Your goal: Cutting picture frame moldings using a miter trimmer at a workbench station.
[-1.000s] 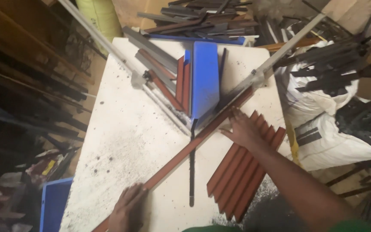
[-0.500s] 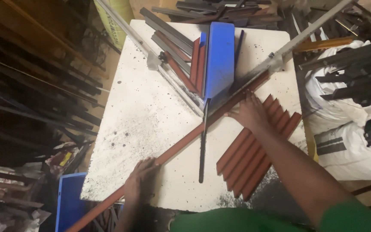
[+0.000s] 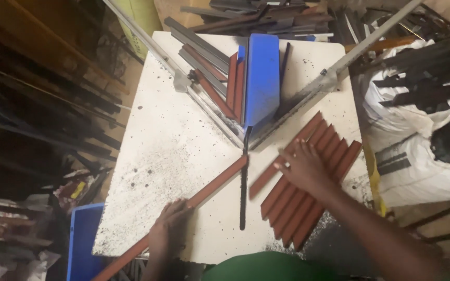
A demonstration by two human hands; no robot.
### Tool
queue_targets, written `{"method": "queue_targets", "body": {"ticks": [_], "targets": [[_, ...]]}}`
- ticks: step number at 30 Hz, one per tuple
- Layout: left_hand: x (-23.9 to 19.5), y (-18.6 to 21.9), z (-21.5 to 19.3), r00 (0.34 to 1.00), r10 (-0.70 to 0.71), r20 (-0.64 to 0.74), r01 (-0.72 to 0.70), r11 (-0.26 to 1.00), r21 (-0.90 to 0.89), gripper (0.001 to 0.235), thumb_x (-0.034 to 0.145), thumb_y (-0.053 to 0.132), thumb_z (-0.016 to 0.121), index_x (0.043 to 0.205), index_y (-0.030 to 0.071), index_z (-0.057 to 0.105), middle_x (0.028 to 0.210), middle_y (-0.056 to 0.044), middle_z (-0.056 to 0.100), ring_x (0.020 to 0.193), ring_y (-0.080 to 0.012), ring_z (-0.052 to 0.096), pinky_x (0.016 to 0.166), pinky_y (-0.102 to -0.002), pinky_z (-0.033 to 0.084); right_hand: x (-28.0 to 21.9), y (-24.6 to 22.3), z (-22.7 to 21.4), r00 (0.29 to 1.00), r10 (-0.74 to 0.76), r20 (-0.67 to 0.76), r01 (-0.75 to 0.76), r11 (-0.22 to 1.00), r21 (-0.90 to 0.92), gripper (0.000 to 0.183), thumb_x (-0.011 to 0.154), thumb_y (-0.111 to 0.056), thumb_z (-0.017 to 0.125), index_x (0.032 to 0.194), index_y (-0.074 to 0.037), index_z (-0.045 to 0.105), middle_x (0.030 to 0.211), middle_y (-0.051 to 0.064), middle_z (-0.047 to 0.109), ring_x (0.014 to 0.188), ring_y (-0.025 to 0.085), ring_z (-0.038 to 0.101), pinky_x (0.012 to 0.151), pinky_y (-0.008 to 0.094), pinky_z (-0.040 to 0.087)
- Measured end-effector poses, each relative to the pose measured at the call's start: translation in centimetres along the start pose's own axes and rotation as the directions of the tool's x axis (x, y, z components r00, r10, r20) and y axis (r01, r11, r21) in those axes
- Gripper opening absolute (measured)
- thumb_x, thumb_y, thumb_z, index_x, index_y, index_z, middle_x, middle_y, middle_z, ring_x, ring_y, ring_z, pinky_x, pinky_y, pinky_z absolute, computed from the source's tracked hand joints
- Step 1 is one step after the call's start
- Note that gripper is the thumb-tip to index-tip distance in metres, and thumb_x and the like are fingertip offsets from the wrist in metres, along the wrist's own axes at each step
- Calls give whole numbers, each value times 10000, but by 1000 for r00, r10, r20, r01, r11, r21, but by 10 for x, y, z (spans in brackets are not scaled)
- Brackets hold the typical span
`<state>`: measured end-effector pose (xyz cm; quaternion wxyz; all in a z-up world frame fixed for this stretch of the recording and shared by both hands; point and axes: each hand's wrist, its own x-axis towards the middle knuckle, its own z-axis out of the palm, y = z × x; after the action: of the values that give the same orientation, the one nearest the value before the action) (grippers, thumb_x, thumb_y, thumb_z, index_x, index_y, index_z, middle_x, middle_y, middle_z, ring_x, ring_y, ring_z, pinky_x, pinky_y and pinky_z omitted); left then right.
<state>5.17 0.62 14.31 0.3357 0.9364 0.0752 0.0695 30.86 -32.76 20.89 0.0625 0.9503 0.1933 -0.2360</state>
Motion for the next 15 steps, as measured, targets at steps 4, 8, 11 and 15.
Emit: {"method": "queue_targets", "body": {"ticks": [4, 8, 11, 15], "targets": [[-7, -11, 47, 1000, -4, -2, 4, 997, 81, 276, 916, 102, 638, 1107, 230, 790, 1391, 27, 665, 1321, -196, 605, 1198, -403, 371, -47, 4, 26, 999, 37, 36, -37, 999, -9, 630, 1053, -592, 333, 1588, -261, 333, 1676, 232, 173, 1570, 404, 118, 1271, 541, 102], [26, 25, 96, 999, 3, -49, -9, 991, -130, 221, 954, 144, 633, 1091, 233, 782, 1357, 35, 708, 1280, -164, 673, 1171, -358, 458, -67, -39, 19, 998, 54, 30, -53, 998, -47, 724, 1059, -580, 329, 1602, -103, 292, 1663, 217, 243, 1558, 395, 183, 1276, 537, 124], [57, 82, 87, 988, -153, 33, 155, 922, -354, 232, 968, 192, 632, 1160, 224, 759, 1355, 14, 704, 1260, -174, 683, 1104, -336, 523, -48, -58, 61, 948, -176, -265, 225, 961, 164, 803, 977, -516, 407, 1568, 16, 291, 1668, 228, 235, 1549, 350, 215, 1265, 462, 176], [60, 100, 64, 984, -176, 35, 170, 852, -494, 263, 939, 177, 676, 1187, 160, 761, 1293, -62, 733, 1221, -220, 703, 1061, -392, 544, -10, -61, 67, 968, -122, -221, 145, 986, 88, 791, 1043, -536, 331, 1555, 50, 186, 1657, 249, 105, 1544, 392, 100, 1226, 489, 129]]}}
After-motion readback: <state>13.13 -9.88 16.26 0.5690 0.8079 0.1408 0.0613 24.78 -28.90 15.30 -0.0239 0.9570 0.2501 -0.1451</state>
